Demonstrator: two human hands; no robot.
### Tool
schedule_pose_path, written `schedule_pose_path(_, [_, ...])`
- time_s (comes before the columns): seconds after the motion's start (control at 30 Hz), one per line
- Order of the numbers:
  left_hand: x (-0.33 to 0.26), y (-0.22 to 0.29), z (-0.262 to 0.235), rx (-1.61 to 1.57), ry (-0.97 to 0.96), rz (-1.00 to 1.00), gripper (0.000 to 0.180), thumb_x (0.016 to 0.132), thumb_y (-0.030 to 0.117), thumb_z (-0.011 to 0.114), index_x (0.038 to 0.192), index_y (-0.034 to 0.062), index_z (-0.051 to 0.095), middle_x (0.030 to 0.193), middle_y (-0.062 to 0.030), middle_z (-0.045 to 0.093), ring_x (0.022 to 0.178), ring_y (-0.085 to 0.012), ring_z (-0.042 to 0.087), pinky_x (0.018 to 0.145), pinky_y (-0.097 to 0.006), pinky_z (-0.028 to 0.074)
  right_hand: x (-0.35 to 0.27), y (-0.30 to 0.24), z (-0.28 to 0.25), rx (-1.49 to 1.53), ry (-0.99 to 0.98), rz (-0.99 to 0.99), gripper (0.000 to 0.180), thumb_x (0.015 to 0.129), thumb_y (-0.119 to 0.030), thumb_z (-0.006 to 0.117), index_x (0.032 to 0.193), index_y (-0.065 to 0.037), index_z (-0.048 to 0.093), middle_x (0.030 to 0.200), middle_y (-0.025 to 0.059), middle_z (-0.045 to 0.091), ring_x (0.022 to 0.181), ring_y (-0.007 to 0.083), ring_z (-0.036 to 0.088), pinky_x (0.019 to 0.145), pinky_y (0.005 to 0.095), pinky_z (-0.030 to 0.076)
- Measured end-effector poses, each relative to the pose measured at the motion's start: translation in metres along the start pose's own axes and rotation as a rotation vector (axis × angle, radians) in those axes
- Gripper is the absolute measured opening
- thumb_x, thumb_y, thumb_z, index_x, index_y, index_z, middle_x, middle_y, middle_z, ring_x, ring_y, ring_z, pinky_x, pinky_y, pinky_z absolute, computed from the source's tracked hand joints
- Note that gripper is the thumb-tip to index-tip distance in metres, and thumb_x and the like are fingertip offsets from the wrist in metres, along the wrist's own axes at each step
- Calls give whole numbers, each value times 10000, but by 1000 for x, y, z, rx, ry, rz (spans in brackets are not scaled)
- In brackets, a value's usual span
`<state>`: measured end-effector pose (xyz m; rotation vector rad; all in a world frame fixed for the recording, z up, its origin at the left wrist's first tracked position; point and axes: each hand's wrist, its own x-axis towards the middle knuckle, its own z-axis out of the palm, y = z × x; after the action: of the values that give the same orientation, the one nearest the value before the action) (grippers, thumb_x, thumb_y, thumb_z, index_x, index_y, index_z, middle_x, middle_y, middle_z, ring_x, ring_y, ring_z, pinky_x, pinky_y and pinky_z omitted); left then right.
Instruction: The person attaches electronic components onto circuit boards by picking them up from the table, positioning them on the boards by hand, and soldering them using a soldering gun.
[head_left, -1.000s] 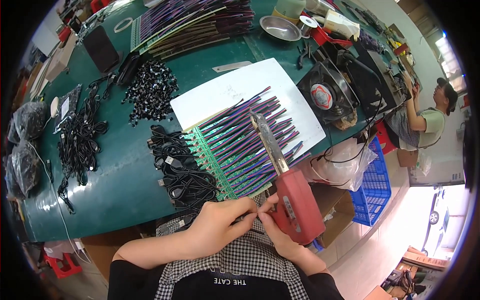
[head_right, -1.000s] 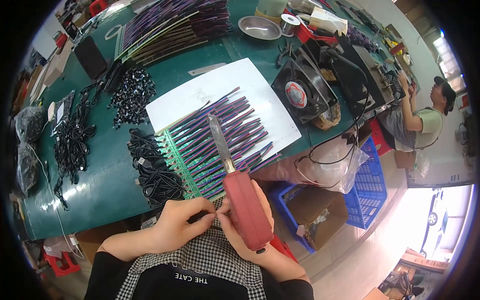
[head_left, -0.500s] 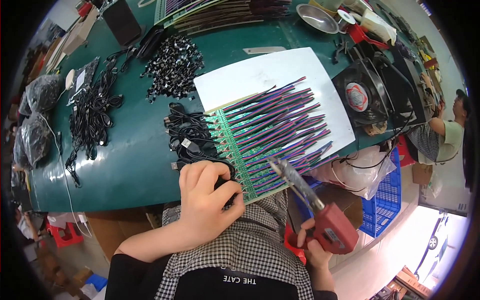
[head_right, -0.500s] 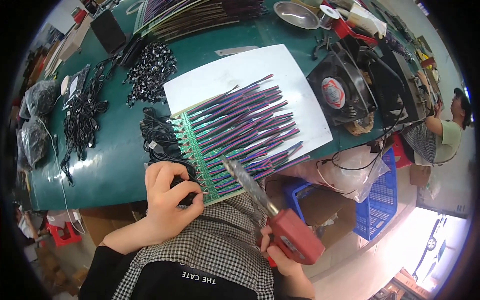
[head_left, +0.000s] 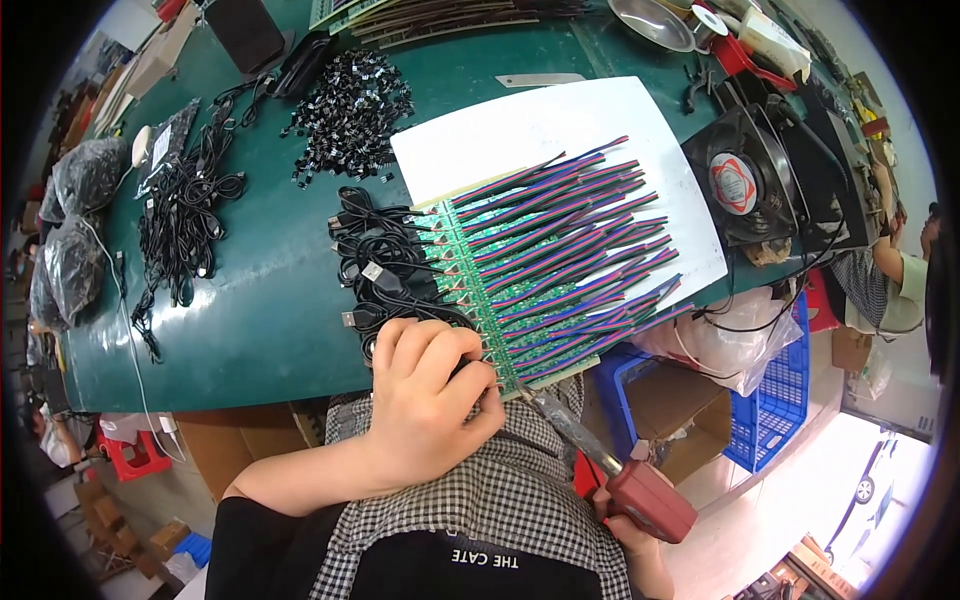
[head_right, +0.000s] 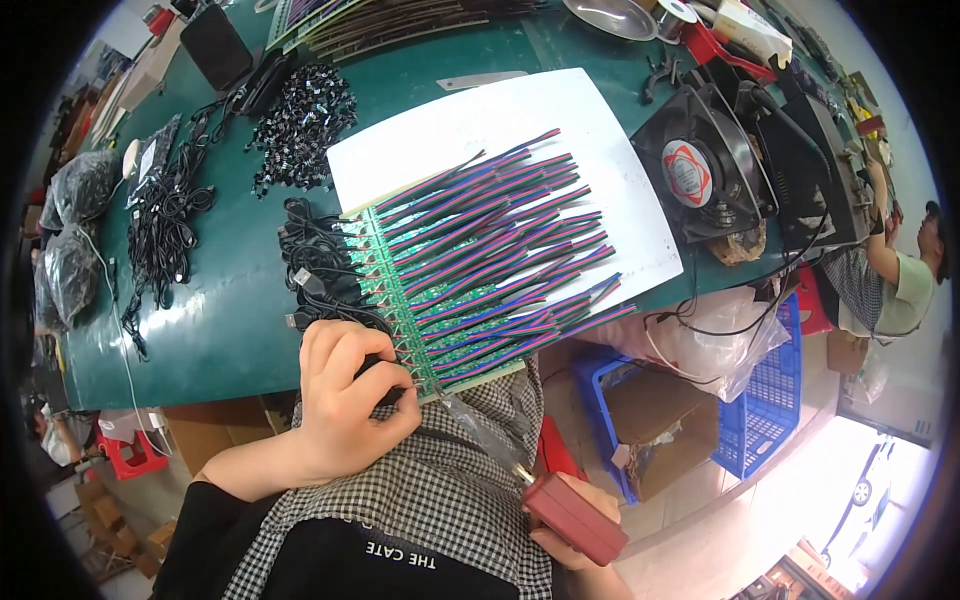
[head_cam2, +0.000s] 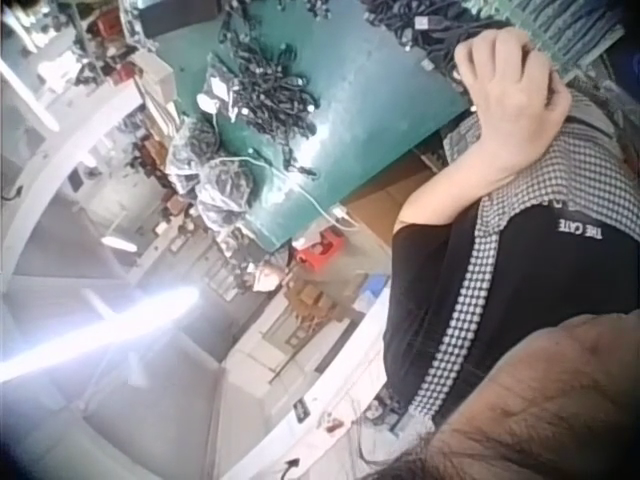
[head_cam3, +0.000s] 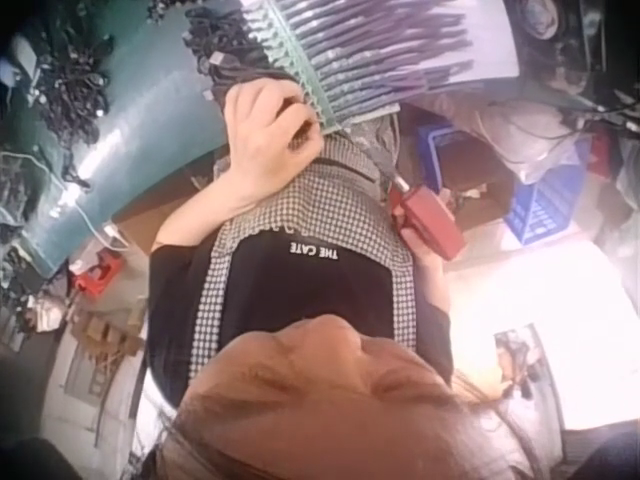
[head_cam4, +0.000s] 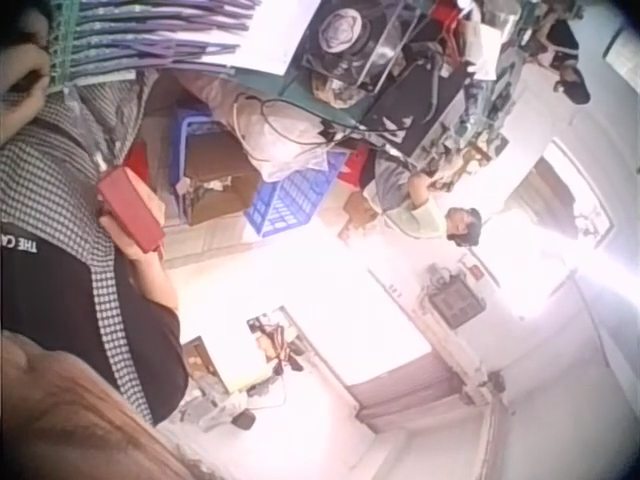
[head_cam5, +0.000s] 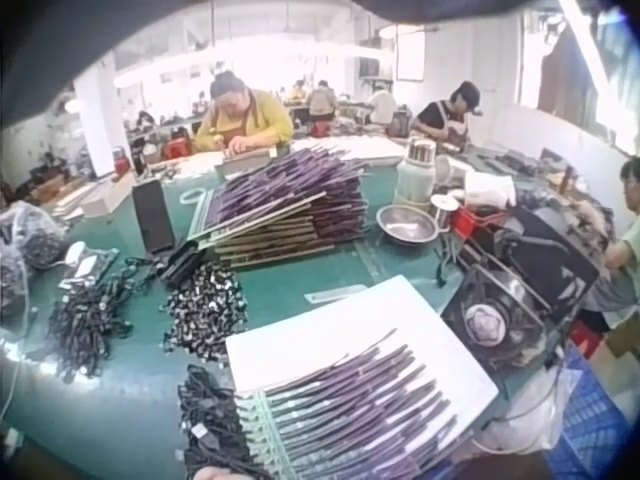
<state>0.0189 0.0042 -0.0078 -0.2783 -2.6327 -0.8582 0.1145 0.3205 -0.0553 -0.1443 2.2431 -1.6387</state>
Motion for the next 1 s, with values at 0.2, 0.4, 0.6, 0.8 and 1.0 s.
schedule_pose_path(0.2, [-1, 0, 2, 4, 8, 5, 180, 548, 64, 659, 680, 70, 537, 858, -40, 508, 824, -234, 511, 757, -419, 372, 12, -15, 4, 145, 29, 33, 674, 599, -313, 806, 1098, 71, 565, 859, 104, 676, 742, 213, 665, 688, 285, 503])
schedule_pose_path(0.4, [-1, 1, 2, 18, -2, 10, 182, 544, 64, 659, 672, 70, 530, 871, -43, 510, 832, -234, 512, 766, -421, 375, 23, -24, 4, 95, -33, -20, 669, 595, -291, 802, 1096, 84, 568, 846, 111, 675, 737, 214, 665, 685, 277, 502])
schedule_pose_path(0.6, [1, 1, 1, 5, -11, 8, 186, 538, 54, 655, 671, 68, 526, 872, -43, 506, 837, -230, 510, 761, -416, 375, 31, -30, 9, 67, 19, -115, 665, 584, -307, 798, 1071, 92, 585, 836, 123, 674, 722, 231, 662, 672, 284, 503])
schedule_pose_path(0.8, [1, 2, 1, 13, -13, 10, 186, 536, 52, 651, 670, 66, 523, 866, -43, 505, 829, -230, 508, 757, -413, 375, 38, -34, 5, -30, -43, -216, 650, 592, -301, 799, 1066, 90, 586, 821, 130, 670, 685, 247, 660, 639, 282, 504])
schedule_pose_path(1.0, [1, 2, 1, 28, -17, 13, 179, 537, 57, 646, 668, 65, 524, 864, -44, 505, 830, -231, 509, 756, -411, 375, 19, -22, 4, -40, -45, -98, 607, 604, -289, 799, 1048, 72, 595, 807, 111, 668, 670, 243, 662, 627, 282, 509])
